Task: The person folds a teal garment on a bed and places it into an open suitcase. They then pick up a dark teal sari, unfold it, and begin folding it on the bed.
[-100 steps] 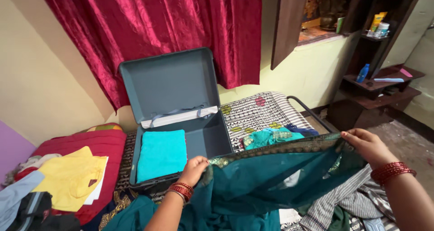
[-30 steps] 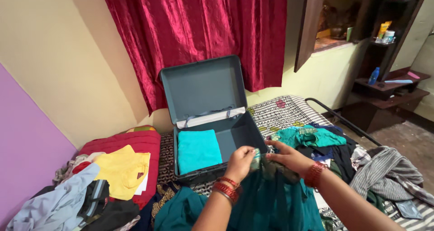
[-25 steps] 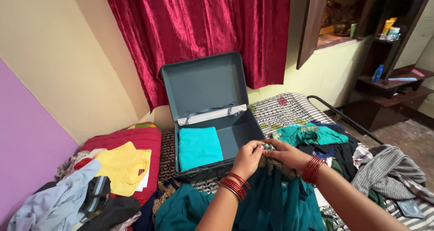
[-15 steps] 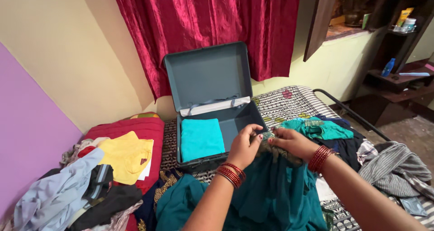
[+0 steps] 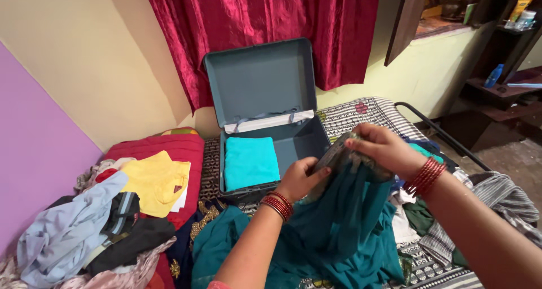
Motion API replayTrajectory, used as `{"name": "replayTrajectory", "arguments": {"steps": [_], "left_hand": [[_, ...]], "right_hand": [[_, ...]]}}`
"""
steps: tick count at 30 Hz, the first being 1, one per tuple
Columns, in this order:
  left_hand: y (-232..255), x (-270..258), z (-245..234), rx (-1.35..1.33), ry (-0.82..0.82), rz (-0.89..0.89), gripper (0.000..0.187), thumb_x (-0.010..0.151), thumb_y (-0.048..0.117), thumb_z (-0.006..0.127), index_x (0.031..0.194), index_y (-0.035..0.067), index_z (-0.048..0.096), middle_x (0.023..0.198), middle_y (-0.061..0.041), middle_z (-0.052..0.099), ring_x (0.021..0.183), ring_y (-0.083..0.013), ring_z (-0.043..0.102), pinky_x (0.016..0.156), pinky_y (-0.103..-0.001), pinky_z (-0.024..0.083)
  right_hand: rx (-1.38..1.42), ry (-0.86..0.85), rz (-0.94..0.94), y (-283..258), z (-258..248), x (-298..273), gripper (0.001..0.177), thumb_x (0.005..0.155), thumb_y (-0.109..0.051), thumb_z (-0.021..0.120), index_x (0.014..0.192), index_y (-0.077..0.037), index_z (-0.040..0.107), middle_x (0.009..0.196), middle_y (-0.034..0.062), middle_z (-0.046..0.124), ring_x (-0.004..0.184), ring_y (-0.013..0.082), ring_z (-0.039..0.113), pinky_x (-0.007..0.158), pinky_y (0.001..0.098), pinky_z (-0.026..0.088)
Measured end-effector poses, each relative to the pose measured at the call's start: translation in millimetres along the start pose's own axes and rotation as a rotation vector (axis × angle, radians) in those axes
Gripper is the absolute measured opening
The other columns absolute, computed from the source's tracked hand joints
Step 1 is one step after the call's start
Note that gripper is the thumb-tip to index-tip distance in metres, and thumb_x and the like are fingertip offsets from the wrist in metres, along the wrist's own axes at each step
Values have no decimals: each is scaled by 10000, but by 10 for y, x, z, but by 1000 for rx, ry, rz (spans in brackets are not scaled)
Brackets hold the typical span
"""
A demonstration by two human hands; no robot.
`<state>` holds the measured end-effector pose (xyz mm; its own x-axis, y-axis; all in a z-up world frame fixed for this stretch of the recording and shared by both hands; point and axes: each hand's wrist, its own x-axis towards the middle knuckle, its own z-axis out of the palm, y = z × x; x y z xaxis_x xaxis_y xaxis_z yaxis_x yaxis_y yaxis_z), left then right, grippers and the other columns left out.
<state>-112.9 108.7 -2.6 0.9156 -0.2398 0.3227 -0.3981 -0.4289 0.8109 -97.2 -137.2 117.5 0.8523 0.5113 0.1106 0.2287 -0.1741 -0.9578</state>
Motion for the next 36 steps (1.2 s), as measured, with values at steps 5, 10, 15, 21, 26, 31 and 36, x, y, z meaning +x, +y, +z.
{"name": "replayTrajectory", "arguments": {"steps": [5,10,15,21,26,31,36], "left_hand": [[-118,-85,114,149,17,6,476,940,477,690,849,10,692,760,-173,649,712,-332,639,650,-426,484],[-352,-150,297,201,38,152,314,909,355,694,1031,74,765,993,-156,710,964,-378,625,857,-471,491],[-670,-216,434,259,-10,120,307,816,273,749,1050,75,743,1105,-162,709,1086,-377,637,932,-462,509],[-844,-267,391,159,-95,-88,299,847,266,723,1063,60,736,1113,-171,714,1083,-353,672,929,-425,527],[-889,-183,166,22,84,-126,284,854,217,724,1074,38,716,1150,-139,753,1104,-274,717,953,-373,541],[-822,-64,-186,-122,161,68,149,880,93,719,951,-21,657,976,-95,724,947,-187,667,818,-339,516],[-301,49,-421,-355,73,-11,105,896,114,672,942,27,635,761,22,595,699,-49,517,604,-272,429]], "right_hand": [[117,119,-45,-292,-134,-93,161,1001,-183,631,998,-23,653,872,-5,670,776,63,616,690,257,532],[212,201,-56,-410,-232,-192,154,1026,-181,651,1016,-27,644,853,-17,645,749,54,599,662,245,509],[347,333,-100,-470,-451,-386,108,1007,-155,630,1018,-48,628,861,0,681,732,76,657,640,256,547],[382,441,-135,-315,-1005,-589,108,1096,-169,624,1088,-61,631,891,24,688,724,134,659,614,315,554],[507,489,-22,21,-1414,-671,302,1118,-346,533,1091,-63,637,947,49,727,813,174,716,727,348,606],[455,667,84,430,-1600,-741,287,1107,-326,566,1106,-52,650,955,59,724,814,202,697,717,384,590],[333,790,49,682,-1788,-744,200,1102,-285,612,1144,-102,680,984,-3,720,869,153,678,714,390,536]]}}
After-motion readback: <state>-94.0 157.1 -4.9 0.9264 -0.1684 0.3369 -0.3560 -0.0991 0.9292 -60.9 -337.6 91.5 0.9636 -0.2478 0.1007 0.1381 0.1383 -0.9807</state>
